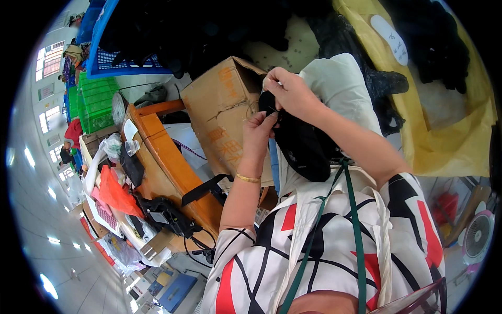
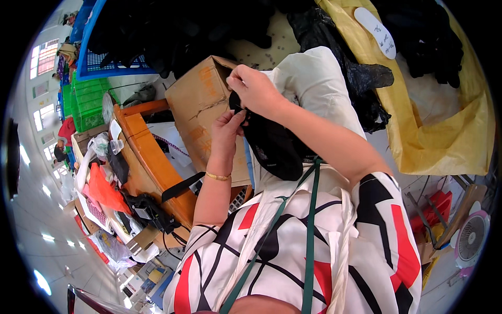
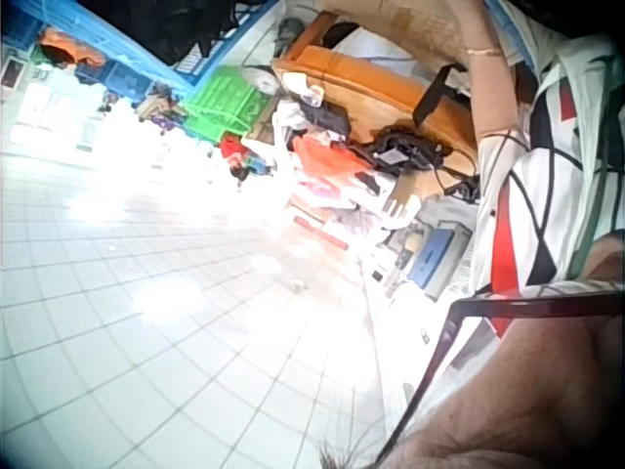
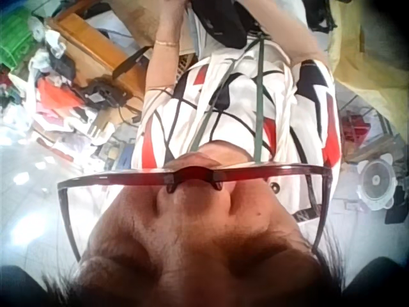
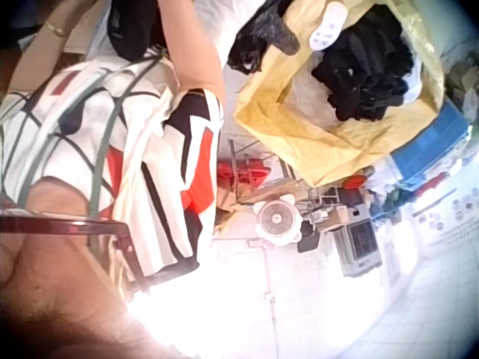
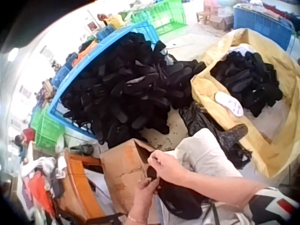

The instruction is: The person sits and sews a black slip-on shoe using a needle and thread. They repeatedly insert the needle into the shoe's upper and pull the thread through to secure the material. The person handles the shoe and thread by hand, working on the shoe resting on their lap.

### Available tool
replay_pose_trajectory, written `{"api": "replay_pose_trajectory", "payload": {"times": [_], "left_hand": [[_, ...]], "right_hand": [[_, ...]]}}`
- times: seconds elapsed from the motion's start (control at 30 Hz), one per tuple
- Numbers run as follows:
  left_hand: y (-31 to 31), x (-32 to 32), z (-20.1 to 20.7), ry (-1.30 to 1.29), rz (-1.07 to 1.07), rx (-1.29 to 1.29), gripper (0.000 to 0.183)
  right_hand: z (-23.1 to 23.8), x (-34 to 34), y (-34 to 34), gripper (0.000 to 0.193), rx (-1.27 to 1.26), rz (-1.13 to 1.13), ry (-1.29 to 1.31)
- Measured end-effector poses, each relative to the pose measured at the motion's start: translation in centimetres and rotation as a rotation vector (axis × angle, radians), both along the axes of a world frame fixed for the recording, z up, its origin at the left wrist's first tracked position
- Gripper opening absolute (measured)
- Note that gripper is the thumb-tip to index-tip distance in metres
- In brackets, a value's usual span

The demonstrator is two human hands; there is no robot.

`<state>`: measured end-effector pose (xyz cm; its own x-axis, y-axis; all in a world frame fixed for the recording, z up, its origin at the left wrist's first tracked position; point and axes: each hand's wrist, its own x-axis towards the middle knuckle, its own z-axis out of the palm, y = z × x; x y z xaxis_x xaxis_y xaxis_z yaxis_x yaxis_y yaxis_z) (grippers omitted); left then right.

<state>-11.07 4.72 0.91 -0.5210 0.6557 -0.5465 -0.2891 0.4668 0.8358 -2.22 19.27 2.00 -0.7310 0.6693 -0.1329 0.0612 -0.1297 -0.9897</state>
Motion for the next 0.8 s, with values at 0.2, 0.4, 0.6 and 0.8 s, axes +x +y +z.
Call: {"api": "replay_pose_trajectory", "payload": {"times": [0.2, 0.4, 0.6, 0.8], "left_hand": [[-0.5, -0.5, -0.9, -0.076, -0.019, 0.064, 0.012], [0.0, 0.2, -0.2, 0.003, -0.047, 0.022, 0.013], [0.0, 0.3, -0.6, 0.062, -0.027, 0.009, 0.02], [-0.3, 0.6, -0.7, 0.038, 0.001, 0.024, 0.019]], "right_hand": [[-1.9, 3.2, -1.2, 0.007, 0.513, 0.189, -0.118], [-3.1, -0.1, -0.7, 0.012, 0.507, -0.123, 0.069], [0.3, 3.4, 2.3, 0.013, -0.51, 0.236, -0.068], [-1.4, 16.5, 14.8, 0.006, -0.7, -0.565, 0.277]]}}
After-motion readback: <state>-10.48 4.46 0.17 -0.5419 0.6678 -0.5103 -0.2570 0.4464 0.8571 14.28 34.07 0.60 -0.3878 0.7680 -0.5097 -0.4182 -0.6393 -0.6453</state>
